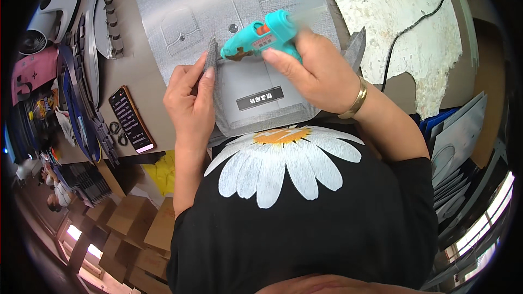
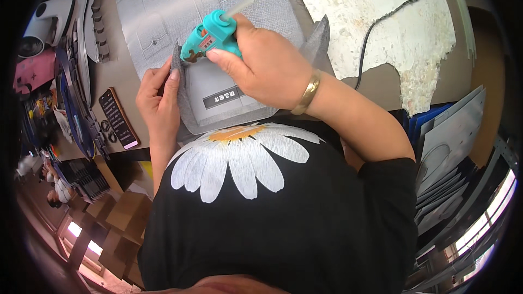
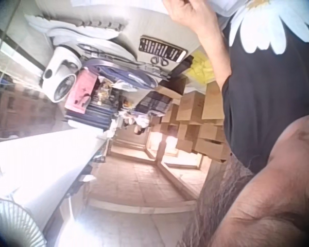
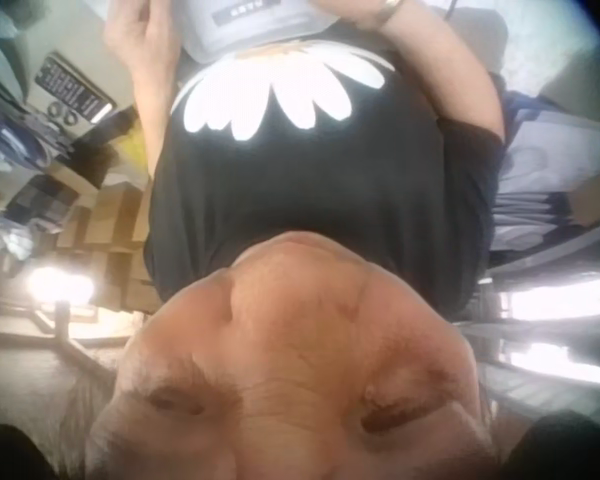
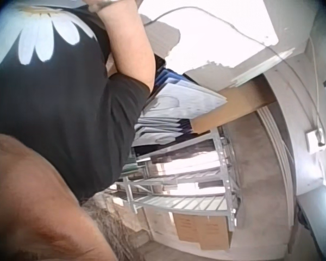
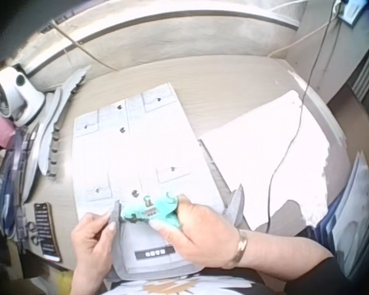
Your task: The person uses a hot glue gun to attach a grey fabric strip to the bottom edge of a grey shirt-like garment. They then attach two smaller fabric pieces to the collar area of the garment. The process is repeated for a second garment.
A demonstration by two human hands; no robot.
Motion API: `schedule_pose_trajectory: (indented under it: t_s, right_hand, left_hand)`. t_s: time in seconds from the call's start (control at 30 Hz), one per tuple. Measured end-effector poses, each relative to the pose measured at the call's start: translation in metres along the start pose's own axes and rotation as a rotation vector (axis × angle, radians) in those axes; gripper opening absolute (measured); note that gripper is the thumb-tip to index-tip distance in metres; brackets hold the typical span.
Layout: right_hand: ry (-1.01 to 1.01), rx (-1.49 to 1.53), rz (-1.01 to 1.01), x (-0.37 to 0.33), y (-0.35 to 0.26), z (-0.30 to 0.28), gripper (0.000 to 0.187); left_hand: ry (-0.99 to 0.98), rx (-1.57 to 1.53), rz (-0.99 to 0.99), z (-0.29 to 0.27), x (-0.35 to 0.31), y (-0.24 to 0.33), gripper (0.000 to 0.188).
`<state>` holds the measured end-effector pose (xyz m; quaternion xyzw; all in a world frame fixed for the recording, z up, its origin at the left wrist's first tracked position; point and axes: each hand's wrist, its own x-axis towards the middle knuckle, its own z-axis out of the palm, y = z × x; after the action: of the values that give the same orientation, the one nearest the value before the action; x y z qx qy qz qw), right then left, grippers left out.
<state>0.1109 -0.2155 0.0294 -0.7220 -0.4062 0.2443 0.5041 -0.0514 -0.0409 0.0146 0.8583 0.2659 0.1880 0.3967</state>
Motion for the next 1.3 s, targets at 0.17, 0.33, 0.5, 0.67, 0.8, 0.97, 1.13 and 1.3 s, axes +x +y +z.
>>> schedule_pose_trajectory:
  t_s: [0.17, 0.33, 0.5, 0.67, 0.8, 0.97, 1.13, 1.3]
  right_hand:
    - [-0.001, 0.024, 0.026, 0.002, -0.001, -0.001, 0.038]
    - [0.021, -0.049, 0.050, -0.003, 0.000, -0.014, 0.043]
    - [0.102, -0.069, 0.045, -0.013, 0.009, -0.022, 0.048]
    - [0.072, -0.146, 0.051, -0.017, 0.006, -0.023, 0.047]
    - [0.068, -0.188, 0.022, -0.017, 0.005, -0.023, 0.045]
    - [0.033, -0.199, 0.038, -0.019, -0.001, -0.027, 0.040]
    - [0.066, -0.174, -0.011, -0.020, -0.004, -0.028, 0.042]
    - [0.091, -0.159, -0.039, -0.024, -0.004, -0.027, 0.046]
  left_hand:
    - [0.009, -0.005, 0.010, 0.001, -0.001, -0.002, 0.028]
    - [-0.001, 0.077, 0.023, -0.001, 0.000, 0.001, 0.030]
    - [-0.028, 0.231, 0.030, 0.005, 0.005, 0.022, 0.033]
    - [-0.019, 0.337, 0.104, 0.013, 0.011, 0.026, 0.027]
    - [0.019, 0.335, 0.149, 0.018, 0.016, 0.024, 0.023]
    - [0.044, 0.323, 0.163, 0.024, 0.022, 0.028, 0.012]
    - [0.042, 0.334, 0.200, 0.030, 0.025, 0.024, 0.007]
    - [0.036, 0.350, 0.200, 0.029, 0.024, 0.024, 0.009]
